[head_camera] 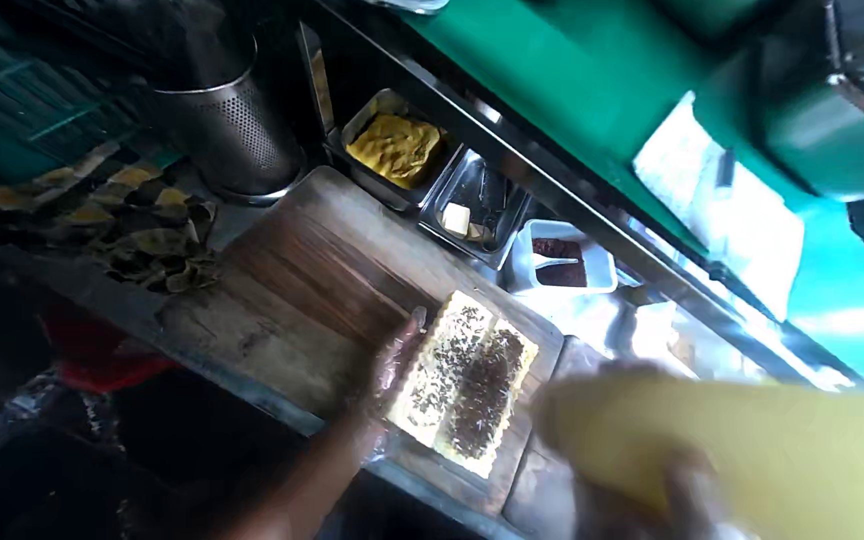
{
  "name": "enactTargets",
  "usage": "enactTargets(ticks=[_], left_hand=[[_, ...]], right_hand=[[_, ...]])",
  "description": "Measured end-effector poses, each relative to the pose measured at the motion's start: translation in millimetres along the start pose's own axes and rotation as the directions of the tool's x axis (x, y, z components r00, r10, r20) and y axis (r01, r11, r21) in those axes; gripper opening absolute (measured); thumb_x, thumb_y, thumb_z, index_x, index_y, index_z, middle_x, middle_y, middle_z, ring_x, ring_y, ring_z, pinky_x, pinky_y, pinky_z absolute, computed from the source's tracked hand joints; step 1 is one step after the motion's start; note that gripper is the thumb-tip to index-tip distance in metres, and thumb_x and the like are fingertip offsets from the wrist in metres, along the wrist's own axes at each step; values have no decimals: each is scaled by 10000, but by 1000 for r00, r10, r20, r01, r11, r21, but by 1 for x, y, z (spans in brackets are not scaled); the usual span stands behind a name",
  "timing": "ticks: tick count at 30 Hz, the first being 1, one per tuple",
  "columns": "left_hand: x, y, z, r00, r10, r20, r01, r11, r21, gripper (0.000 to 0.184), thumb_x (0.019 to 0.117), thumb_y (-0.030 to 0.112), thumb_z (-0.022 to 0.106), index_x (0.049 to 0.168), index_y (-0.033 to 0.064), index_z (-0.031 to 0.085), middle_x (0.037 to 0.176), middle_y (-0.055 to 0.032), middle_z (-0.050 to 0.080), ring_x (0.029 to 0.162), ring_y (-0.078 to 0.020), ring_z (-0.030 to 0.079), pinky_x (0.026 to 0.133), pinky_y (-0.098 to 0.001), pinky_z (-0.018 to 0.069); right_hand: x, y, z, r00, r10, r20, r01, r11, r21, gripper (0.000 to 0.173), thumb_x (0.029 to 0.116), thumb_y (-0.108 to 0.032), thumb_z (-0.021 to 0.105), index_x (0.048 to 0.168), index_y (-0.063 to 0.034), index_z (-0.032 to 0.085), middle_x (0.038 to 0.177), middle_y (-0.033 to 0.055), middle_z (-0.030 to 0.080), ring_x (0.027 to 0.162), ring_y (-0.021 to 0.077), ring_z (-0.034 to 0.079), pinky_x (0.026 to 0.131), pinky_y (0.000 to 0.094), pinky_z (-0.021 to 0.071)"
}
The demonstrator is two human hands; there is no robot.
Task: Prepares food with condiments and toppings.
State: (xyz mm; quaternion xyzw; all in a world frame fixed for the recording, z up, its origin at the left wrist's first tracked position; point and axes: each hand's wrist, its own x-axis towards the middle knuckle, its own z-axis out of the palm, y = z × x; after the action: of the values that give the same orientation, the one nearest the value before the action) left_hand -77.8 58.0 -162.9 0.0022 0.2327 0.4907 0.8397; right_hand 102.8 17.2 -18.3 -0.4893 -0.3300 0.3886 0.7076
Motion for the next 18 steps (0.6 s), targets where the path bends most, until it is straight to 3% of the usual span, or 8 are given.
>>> enactTargets(ticks=[2, 6, 8, 9, 12, 15, 18], left_hand=[[2, 3, -2, 998, -25, -57, 25, 1000, 3, 471, 1056, 501, 434, 1176, 135, 703, 1017, -78, 753, 890, -143, 736, 744, -331, 632], [3, 6, -9, 998, -22, -62, 28, 996, 89, 524, 1059, 552, 387, 1256, 163, 677, 1091, -54, 751, 952, -125, 730, 785, -314, 627], [3, 6, -10, 999, -13, -46, 16, 998, 57, 520, 1052, 553, 406, 1248, 157, 679, 1085, -58, 750, 948, -125, 729, 784, -312, 624], [3, 5, -10, 999, -10, -37, 12, 999, 49, 529, 1050, 553, 418, 1239, 143, 693, 1080, -67, 752, 944, -130, 730, 790, -316, 625], [7, 3, -19, 1000, 6, -29, -4, 997, 73, 488, 1062, 495, 435, 1272, 121, 668, 1099, -96, 741, 961, -156, 726, 813, -347, 623], [7, 3, -17, 1000, -15, -4, 15, 991, 135, 399, 1084, 389, 428, 1267, 127, 667, 1086, -95, 738, 947, -147, 724, 798, -330, 625], [3, 5, -11, 996, -79, -36, 83, 988, 133, 363, 1091, 296, 424, 1270, 91, 664, 1099, -129, 731, 962, -181, 725, 817, -355, 623]], right_hand=[[-11, -11, 5, 999, 21, 49, -24, 998, 57, 399, 887, -327, 745, 1231, -134, 682, 1194, 62, 713, 1162, 177, 662, 1019, 359, 533], [19, -9, 14, 991, -131, -37, 128, 989, -81, 347, 910, -355, 733, 1167, -130, 668, 1091, 71, 741, 1048, 204, 714, 894, 380, 609], [15, -17, 13, 982, -187, 26, 189, 973, -135, 283, 970, -363, 653, 1174, -176, 711, 1093, 10, 754, 1046, 150, 716, 907, 329, 594], [4, -22, 11, 989, -137, 48, 139, 989, -45, 313, 965, -336, 657, 1208, -146, 708, 1142, 51, 743, 1099, 191, 704, 963, 364, 574], [-9, -27, 18, 1000, -31, -2, 31, 997, 65, 377, 909, -356, 695, 1206, -125, 679, 1160, 71, 721, 1149, 199, 671, 1029, 377, 527], [22, -22, 15, 976, -203, -76, 196, 977, -82, 328, 939, -370, 690, 1153, -123, 664, 1093, 94, 742, 1053, 238, 717, 895, 415, 613], [7, -30, -1, 982, -182, 55, 184, 982, -30, 388, 959, -395, 642, 1244, -132, 665, 1202, 81, 706, 1140, 235, 676, 977, 409, 563]])
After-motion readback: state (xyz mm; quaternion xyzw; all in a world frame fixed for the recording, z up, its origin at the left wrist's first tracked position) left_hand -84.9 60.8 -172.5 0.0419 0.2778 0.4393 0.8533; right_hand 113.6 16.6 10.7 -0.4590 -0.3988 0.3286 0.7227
